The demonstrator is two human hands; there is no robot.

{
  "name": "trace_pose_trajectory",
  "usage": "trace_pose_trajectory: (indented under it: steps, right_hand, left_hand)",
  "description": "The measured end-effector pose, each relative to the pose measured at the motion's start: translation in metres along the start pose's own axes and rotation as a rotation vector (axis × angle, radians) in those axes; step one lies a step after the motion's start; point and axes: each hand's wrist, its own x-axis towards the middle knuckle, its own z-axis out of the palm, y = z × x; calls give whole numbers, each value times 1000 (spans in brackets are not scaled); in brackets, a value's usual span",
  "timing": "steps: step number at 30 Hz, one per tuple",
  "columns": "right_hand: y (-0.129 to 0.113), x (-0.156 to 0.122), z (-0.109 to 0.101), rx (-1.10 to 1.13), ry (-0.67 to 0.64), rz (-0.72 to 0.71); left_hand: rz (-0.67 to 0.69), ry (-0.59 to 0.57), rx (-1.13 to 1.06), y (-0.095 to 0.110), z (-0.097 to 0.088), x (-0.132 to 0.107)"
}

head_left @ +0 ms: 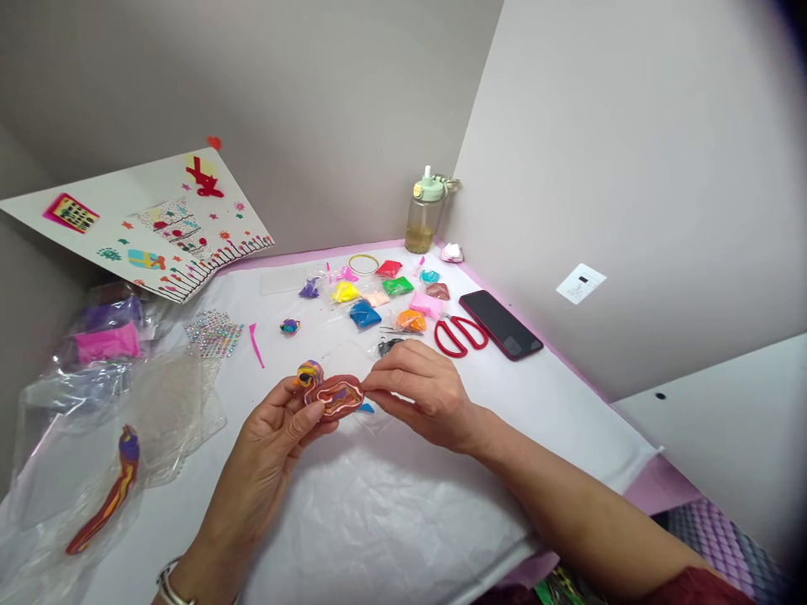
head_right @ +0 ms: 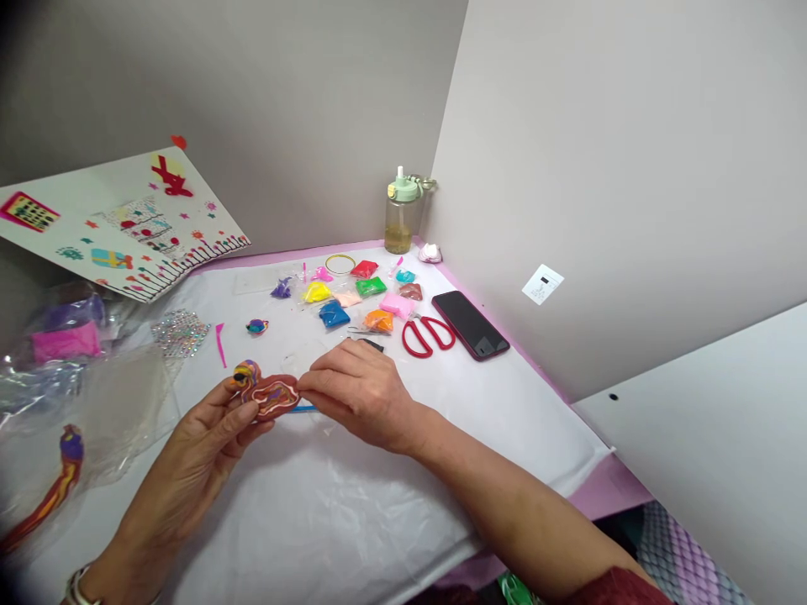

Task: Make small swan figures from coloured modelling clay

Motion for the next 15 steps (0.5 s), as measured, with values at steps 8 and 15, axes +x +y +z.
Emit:
trace_pose_trajectory:
  steps: [8,15]
  right_hand:
    - [2,-1,-1,-1,28,-16]
    - [1,0,0,-18,-21,-29]
  left_hand:
    - [-5,18,-4,1,-3,-1]
    - [-29,-53,41,-1,-4,0]
